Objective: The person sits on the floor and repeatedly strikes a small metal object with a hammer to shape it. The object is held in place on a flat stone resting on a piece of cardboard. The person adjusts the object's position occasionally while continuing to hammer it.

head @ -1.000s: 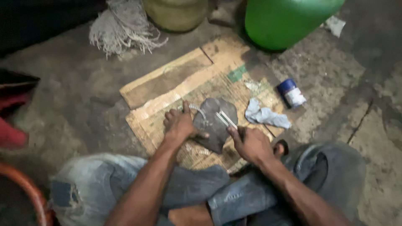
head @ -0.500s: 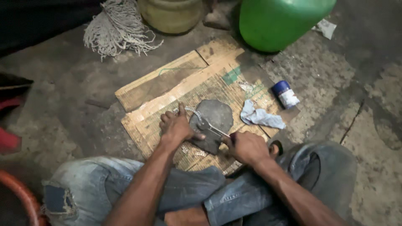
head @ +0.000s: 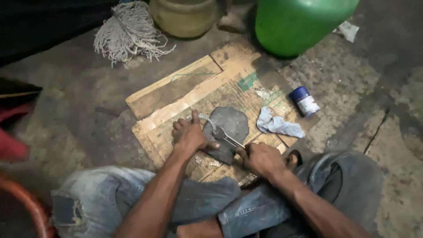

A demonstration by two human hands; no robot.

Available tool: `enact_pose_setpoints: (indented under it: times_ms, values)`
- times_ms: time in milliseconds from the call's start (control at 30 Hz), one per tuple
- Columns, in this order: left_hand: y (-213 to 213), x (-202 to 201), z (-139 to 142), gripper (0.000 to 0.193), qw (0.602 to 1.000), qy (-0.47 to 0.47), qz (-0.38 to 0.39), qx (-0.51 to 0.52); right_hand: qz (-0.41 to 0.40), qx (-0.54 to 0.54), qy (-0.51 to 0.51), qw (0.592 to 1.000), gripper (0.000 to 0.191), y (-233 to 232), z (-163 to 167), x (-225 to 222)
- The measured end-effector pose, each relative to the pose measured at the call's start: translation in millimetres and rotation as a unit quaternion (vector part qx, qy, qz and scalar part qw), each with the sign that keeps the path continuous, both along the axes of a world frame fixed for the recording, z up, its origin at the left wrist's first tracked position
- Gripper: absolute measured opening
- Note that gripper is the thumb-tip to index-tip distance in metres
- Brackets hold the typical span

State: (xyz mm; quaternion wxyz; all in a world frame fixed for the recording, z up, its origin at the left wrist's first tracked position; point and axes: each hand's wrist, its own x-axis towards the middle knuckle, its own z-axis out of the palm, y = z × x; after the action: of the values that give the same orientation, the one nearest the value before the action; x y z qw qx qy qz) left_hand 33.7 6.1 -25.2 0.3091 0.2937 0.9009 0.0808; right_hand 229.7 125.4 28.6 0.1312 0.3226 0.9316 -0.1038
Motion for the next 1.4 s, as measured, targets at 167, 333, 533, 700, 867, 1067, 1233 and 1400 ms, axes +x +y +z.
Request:
enact_pose_setpoints:
  times_ms: [167, 333, 533, 700, 867, 1067, 1233, 1400]
  values:
    - [1, 0, 1, 0.153, 1.0, 0.012, 0.012, 0.007, -0.067, -0.026, 0.041, 0.997, 0.056, -2, 2, -1]
    - [0, 0, 1, 0.152, 1.0, -0.002, 0.013, 0.014, -0.018, -0.024, -0.04, 0.999, 0.06, -3, 3, -3]
    - [2, -1, -3, 0.149, 1.0, 0.009, 0.019, 0.014, -0.065, -0.064, 0.004, 0.996, 0.058, 5, 3, -2]
    - [1, -1, -4, 0.152, 0.999, 0.017, 0.026, 0.04, -0.031, -0.036, -0.027, 0.999, 0.054, 5, -6, -1]
    - [3, -2, -2, 0.152, 1.0, 0.002, 0.018, 0.015, -0.029, -0.043, 0.013, 0.999, 0.054, 10, -14, 1]
    - [4, -1, 0, 0.15, 0.999, -0.005, 0.036, 0.029, -0.07, -0.032, 0.044, 0.996, 0.061, 9, -8, -2]
    - [3, 0, -1, 0.149, 1.0, 0.003, 0.014, 0.024, -0.025, -0.058, -0.056, 0.996, 0.057, 2, 3, -3]
    - [0, 3, 0, 0.144, 0.999, 0.019, 0.014, 0.039, -0.117, -0.062, 0.078, 0.988, 0.057, -1, 6, -3]
